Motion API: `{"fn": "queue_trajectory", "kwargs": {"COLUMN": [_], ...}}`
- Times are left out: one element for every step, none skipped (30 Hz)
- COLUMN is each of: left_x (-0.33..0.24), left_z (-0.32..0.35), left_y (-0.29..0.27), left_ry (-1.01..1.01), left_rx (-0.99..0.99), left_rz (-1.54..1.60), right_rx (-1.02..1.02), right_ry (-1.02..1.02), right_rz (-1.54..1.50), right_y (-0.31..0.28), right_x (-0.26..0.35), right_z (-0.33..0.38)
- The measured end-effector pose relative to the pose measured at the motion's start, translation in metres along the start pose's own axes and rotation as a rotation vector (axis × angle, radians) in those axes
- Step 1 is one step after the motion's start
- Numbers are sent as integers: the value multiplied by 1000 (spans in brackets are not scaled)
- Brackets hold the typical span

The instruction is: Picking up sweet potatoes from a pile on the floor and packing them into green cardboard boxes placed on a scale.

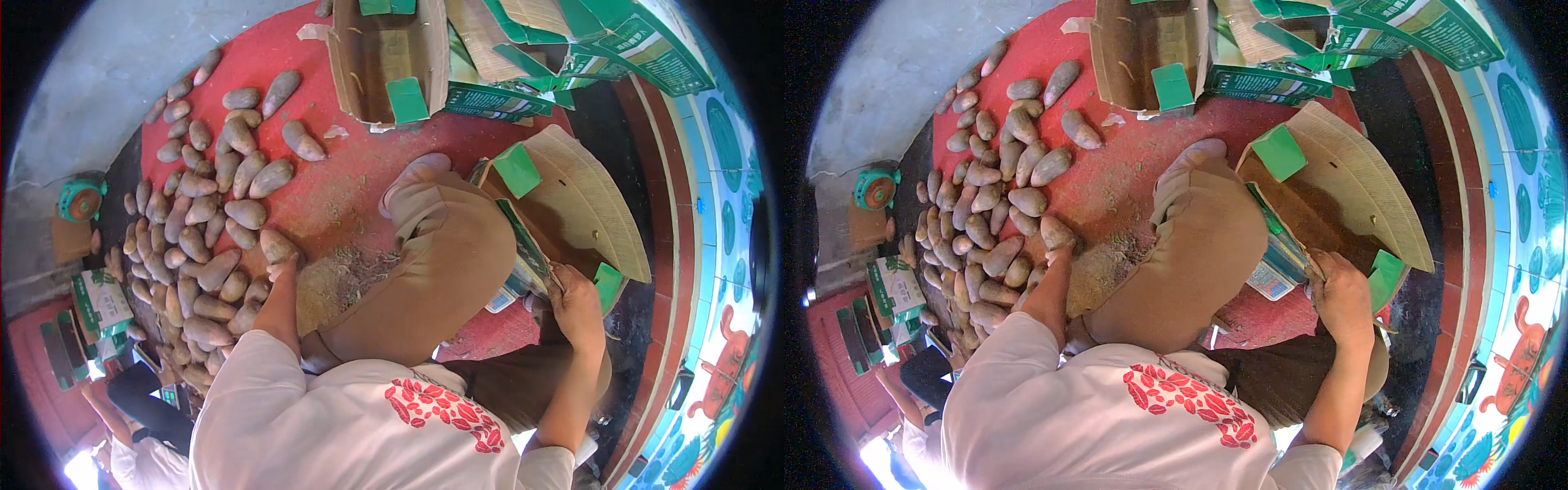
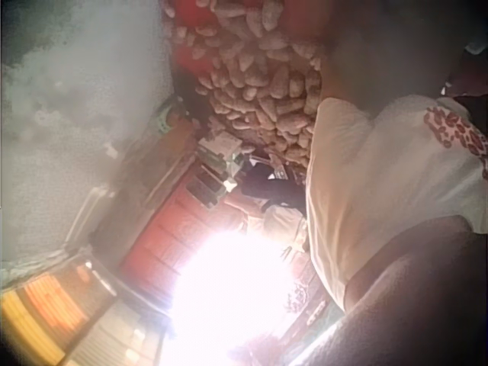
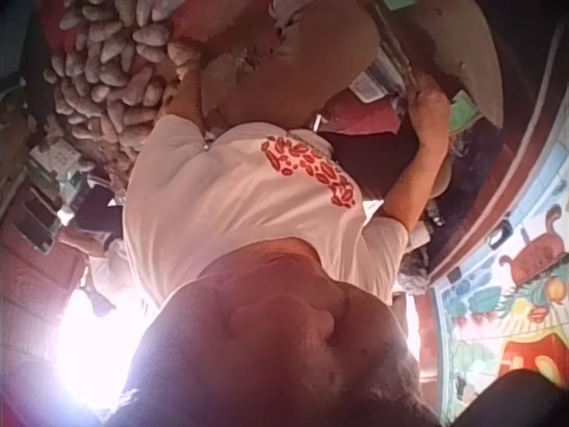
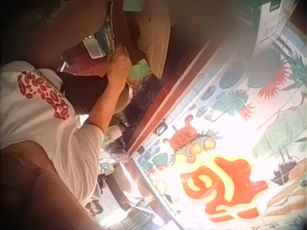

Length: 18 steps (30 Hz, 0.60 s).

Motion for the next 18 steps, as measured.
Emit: {"fn": "queue_trajectory", "kwargs": {"left_x": [-11, -30, -10, -30, -27, -12, -15, -14, -16, -15, -14, -30, -17, -3, -15, -22, -55, -71], "left_z": [-1, -6, 5, -4, 7, 10, 10, 12, 11, 12, 11, 3, 8, 17, 25, 36, 87, 125], "left_y": [2, 3, 1, -3, 5, 3, 9, 9, 8, 4, -1, -9, -15, -11, -15, -19, -23, -43], "left_ry": [-22, -46, -70, -93, -114, -135, -156, -181, -206, -231, -256, -280, -304, -318, -332, -316, -236, -170], "left_rx": [22, 42, 60, 77, 99, 123, 145, 162, 178, 193, 204, 214, 222, 239, 261, 265, 352, 408], "left_rz": [29, 58, 88, 118, 146, 174, 201, 231, 261, 291, 322, 352, 384, 410, 433, 423, 366, 323], "right_rx": [0, -1, -1, -2, -5, -1, 2, -1, 0, -1, -5, 0, 5, -6, 8, 21, 9, -10], "right_ry": [2, 7, 4, 0, 8, 2, -4, -2, 3, 6, 6, -16, -40, -30, -29, -26, 20, -4], "right_rz": [-6, -5, -22, -39, -35, -32, -30, -31, -34, -38, -44, -48, -54, -55, -24, 7, 29, 39], "right_y": [0, 1, 2, 3, 3, 3, 3, 3, 3, 2, 2, 2, 2, 2, 2, 2, 1, 2], "right_x": [0, -1, -1, -1, -3, -4, -4, -4, -3, -1, -1, 0, 1, -1, -2, -4, -10, -10], "right_z": [-1, -2, -3, -3, -3, -2, -1, -2, -2, -3, -4, -5, -6, -5, -3, -2, 4, 4]}}
Point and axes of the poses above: each hand's wrist, its own z-axis away from the middle knuckle, its own y-axis out of the palm, x = y × z, the point moved 4 cm from there along -z, towards the middle knuckle, and after that the axes turned 11 degrees about -y, right-handed, at the moved point
